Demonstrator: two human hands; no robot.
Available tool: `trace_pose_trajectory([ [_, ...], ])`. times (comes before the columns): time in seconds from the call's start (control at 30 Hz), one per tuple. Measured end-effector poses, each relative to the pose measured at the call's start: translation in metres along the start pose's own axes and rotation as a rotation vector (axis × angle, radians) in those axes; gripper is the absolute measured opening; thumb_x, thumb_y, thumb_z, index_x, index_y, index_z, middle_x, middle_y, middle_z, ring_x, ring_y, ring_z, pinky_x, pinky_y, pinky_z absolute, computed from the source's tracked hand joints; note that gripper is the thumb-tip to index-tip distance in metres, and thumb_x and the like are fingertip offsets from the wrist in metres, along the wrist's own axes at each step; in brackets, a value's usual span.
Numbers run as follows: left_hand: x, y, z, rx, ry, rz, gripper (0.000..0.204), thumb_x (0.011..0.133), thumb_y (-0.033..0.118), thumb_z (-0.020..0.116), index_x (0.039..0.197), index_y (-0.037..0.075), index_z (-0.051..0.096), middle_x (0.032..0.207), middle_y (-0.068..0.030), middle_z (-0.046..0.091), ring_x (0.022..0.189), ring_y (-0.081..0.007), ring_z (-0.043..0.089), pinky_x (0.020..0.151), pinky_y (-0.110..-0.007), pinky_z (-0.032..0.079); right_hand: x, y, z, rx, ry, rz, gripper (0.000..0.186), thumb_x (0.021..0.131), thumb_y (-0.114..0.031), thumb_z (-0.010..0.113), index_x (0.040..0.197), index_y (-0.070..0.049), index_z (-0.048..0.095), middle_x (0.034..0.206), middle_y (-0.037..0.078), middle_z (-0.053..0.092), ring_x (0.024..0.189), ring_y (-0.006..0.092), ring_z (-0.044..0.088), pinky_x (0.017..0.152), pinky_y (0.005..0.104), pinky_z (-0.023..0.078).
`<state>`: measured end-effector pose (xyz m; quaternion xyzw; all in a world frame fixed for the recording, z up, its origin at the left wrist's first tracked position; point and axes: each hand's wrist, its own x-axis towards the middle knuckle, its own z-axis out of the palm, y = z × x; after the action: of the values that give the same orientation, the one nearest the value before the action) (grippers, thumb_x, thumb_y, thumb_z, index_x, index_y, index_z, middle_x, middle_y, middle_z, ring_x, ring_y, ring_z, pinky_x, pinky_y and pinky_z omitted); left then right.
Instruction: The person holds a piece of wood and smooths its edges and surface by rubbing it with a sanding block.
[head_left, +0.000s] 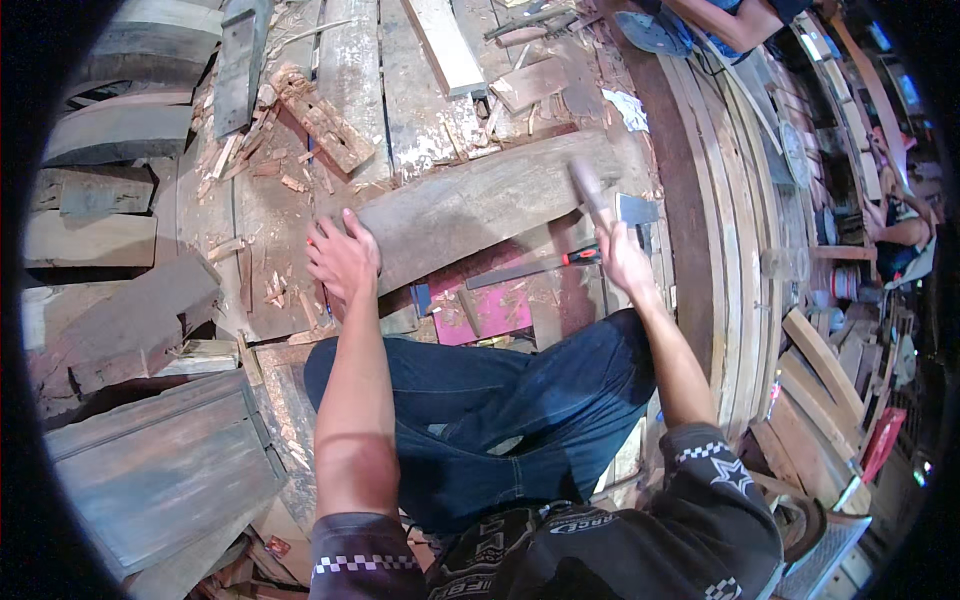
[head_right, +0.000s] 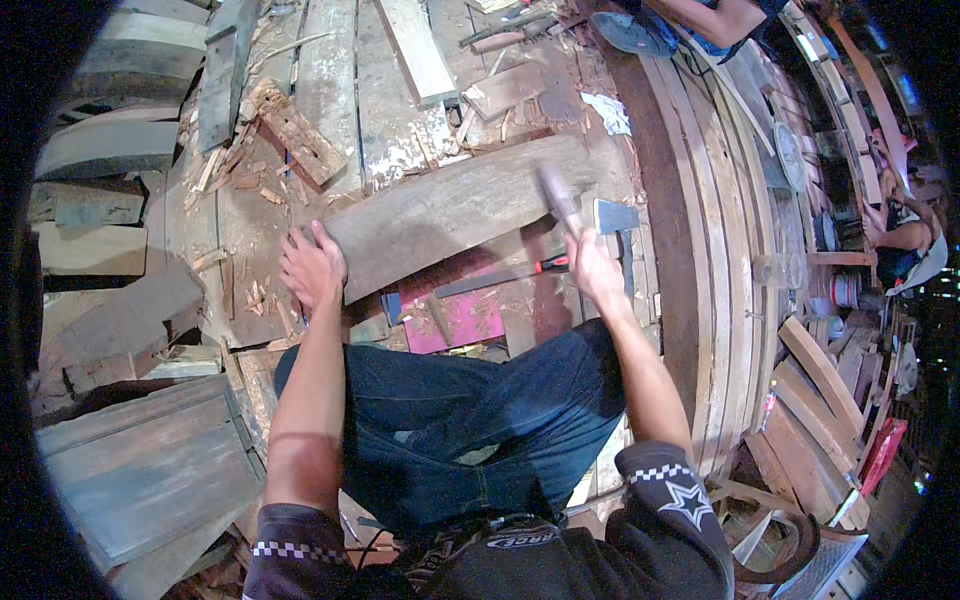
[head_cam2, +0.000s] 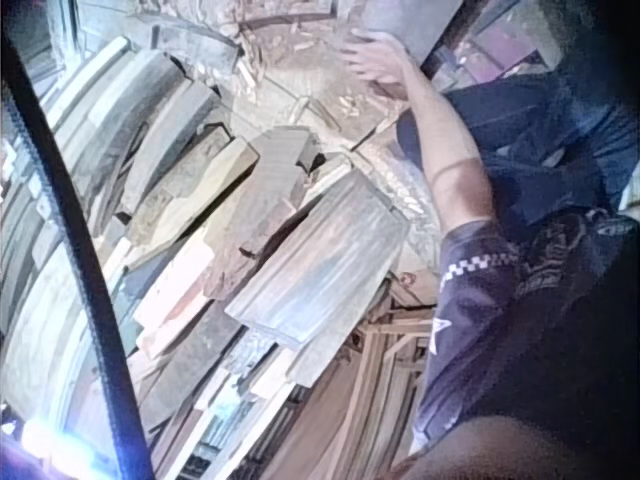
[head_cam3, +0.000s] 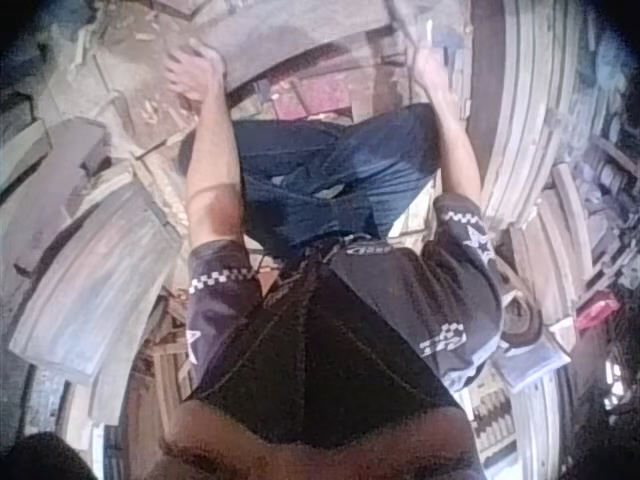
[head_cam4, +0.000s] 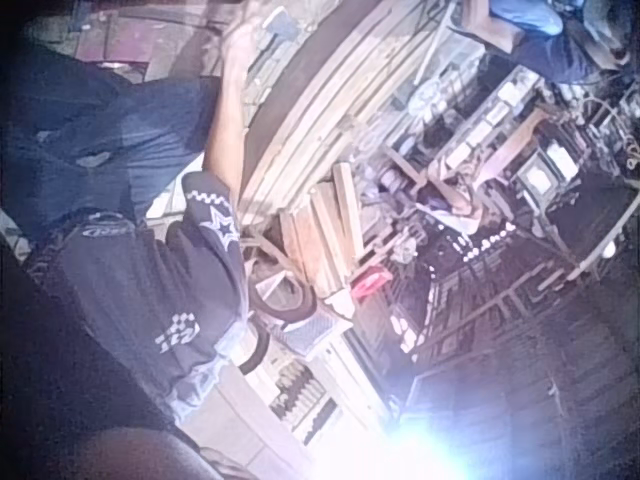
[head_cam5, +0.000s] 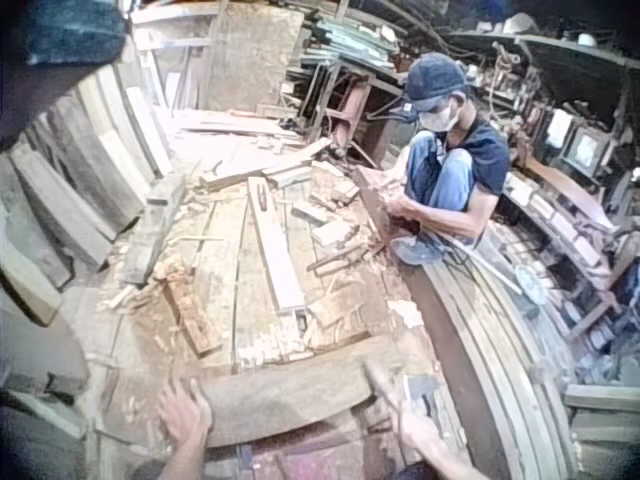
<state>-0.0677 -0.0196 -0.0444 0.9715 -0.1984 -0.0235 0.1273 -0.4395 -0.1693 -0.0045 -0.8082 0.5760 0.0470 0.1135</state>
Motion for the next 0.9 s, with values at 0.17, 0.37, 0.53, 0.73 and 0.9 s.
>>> trace_pose_trajectory([
  [0.17, 0.002, -0.008, 0.008, 0.006, 0.023, 0.005, 0.050, 0.096, 0.046, 0.040, 0.123, 0.006, 0.055, 0.132, -0.0138, 0.050, 0.115, -0.0337, 0.051, 0.095, -0.048, 0.038, 0.016, -0.010, 0.005, 0.101, -0.357, -0.164, 0.040, 0.099, -0.032, 0.045, 0.117, 0.003, 0.035, 0.094, 0.035, 0.061, 0.091, 0.0519, 0.058, 0.074, 0.0540, 0.047],
  [0.37, 0.000, -0.001, 0.009, 0.028, 0.037, 0.028, 0.051, 0.097, 0.047, 0.038, 0.126, 0.008, 0.054, 0.132, -0.0145, 0.050, 0.115, -0.0348, 0.051, 0.095, -0.050, 0.039, 0.029, 0.011, 0.028, 0.178, -0.197, -0.067, 0.039, 0.099, -0.031, 0.045, 0.116, 0.001, 0.035, 0.089, 0.036, 0.061, 0.089, 0.0521, 0.059, 0.073, 0.0569, 0.047],
  [0.53, 0.003, -0.005, 0.007, 0.024, 0.008, -0.002, 0.053, 0.097, 0.048, 0.038, 0.128, 0.007, 0.053, 0.132, -0.0147, 0.050, 0.116, -0.0349, 0.051, 0.097, -0.051, 0.037, 0.019, -0.024, -0.001, 0.023, -0.420, -0.221, 0.037, 0.098, -0.037, 0.045, 0.109, -0.002, 0.037, 0.089, 0.034, 0.063, 0.084, 0.0517, 0.062, 0.071, 0.0582, 0.048],
  [0.73, 0.002, -0.007, 0.009, 0.019, 0.021, 0.005, 0.055, 0.098, 0.049, 0.036, 0.130, 0.007, 0.052, 0.133, -0.0151, 0.049, 0.115, -0.0353, 0.051, 0.097, -0.051, 0.038, 0.023, -0.017, 0.036, 0.213, -0.129, -0.107, 0.042, 0.099, -0.040, 0.042, 0.113, 0.000, 0.038, 0.086, 0.035, 0.063, 0.084, 0.0521, 0.062, 0.072, 0.0577, 0.049],
  [0.9, 0.003, -0.002, 0.010, 0.022, 0.030, 0.017, 0.054, 0.098, 0.049, 0.036, 0.127, 0.007, 0.053, 0.132, -0.0144, 0.049, 0.115, -0.0351, 0.051, 0.096, -0.051, 0.038, 0.022, -0.020, 0.014, 0.225, -0.089, -0.193, 0.038, 0.099, -0.038, 0.043, 0.110, -0.002, 0.038, 0.083, 0.032, 0.064, 0.078, 0.0521, 0.062, 0.065, 0.0578, 0.050],
])
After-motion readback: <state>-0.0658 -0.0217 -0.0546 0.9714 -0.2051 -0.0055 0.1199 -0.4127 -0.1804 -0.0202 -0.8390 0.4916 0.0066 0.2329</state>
